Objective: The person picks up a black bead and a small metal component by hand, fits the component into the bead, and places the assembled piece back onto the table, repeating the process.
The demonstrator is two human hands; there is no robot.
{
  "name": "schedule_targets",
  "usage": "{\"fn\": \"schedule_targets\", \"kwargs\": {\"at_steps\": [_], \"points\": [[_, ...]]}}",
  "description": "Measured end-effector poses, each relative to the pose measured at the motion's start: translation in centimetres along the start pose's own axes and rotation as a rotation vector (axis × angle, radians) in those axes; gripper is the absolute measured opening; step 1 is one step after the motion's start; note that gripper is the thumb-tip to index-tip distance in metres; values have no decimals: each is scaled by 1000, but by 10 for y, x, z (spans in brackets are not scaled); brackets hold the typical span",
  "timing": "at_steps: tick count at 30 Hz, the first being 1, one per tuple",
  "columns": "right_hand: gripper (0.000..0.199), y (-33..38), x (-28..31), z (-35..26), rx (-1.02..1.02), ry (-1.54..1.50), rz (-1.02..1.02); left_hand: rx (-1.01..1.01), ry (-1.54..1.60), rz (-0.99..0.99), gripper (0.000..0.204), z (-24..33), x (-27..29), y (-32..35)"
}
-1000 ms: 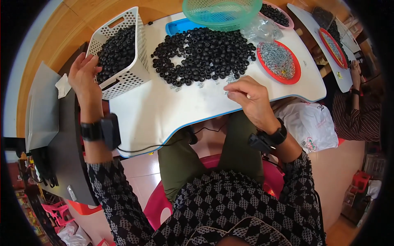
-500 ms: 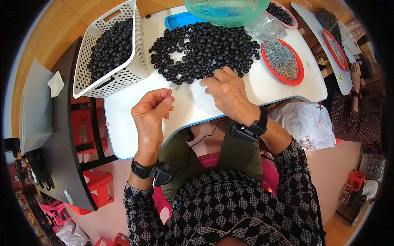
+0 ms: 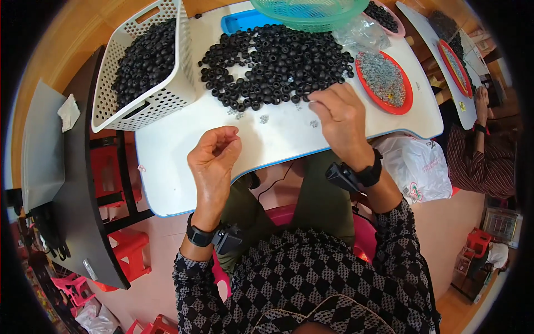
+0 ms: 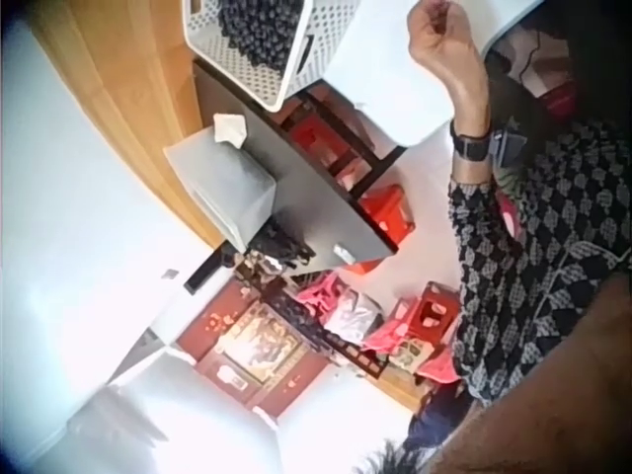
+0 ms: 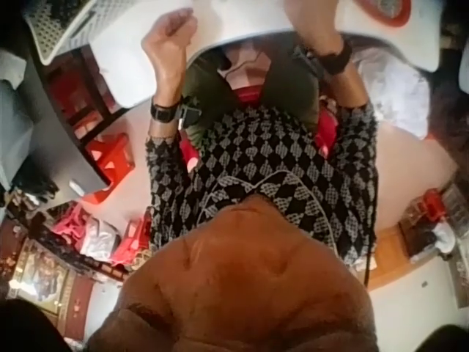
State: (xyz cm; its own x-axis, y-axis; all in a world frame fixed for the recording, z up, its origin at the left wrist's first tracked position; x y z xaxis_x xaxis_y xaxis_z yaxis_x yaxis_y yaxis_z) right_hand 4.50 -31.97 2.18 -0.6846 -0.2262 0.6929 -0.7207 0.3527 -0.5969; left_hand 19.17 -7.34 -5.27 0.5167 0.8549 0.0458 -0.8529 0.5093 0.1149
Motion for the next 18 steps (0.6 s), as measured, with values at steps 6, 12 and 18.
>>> {"fn": "schedule_targets", "kwargs": {"at_steps": [6, 12, 18], "points": [[15, 39, 24, 47, -106, -3, -84, -27, -19, 4, 19, -5, -15, 6], [16, 51, 28, 34, -76, -59, -152, -9, 7, 23, 19, -8, -34, 19], [17, 51, 10, 28, -34, 28, -149, -22, -3, 19, 20, -5, -39, 22]]}}
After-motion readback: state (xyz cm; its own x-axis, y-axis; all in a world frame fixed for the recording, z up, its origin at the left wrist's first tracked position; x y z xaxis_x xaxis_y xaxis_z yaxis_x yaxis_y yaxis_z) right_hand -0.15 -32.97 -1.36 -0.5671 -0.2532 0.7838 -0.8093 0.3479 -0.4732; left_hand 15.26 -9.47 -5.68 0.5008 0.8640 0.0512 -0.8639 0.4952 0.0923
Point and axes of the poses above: each hand's wrist, its own y-axis away from the middle knuckle, its own x-axis out of the back of the hand, z = x × y, the point moved 9 cm from there along -y, towards the middle knuckle, and after that the axes turned 1 degree about -x, right-handed, at the moved point
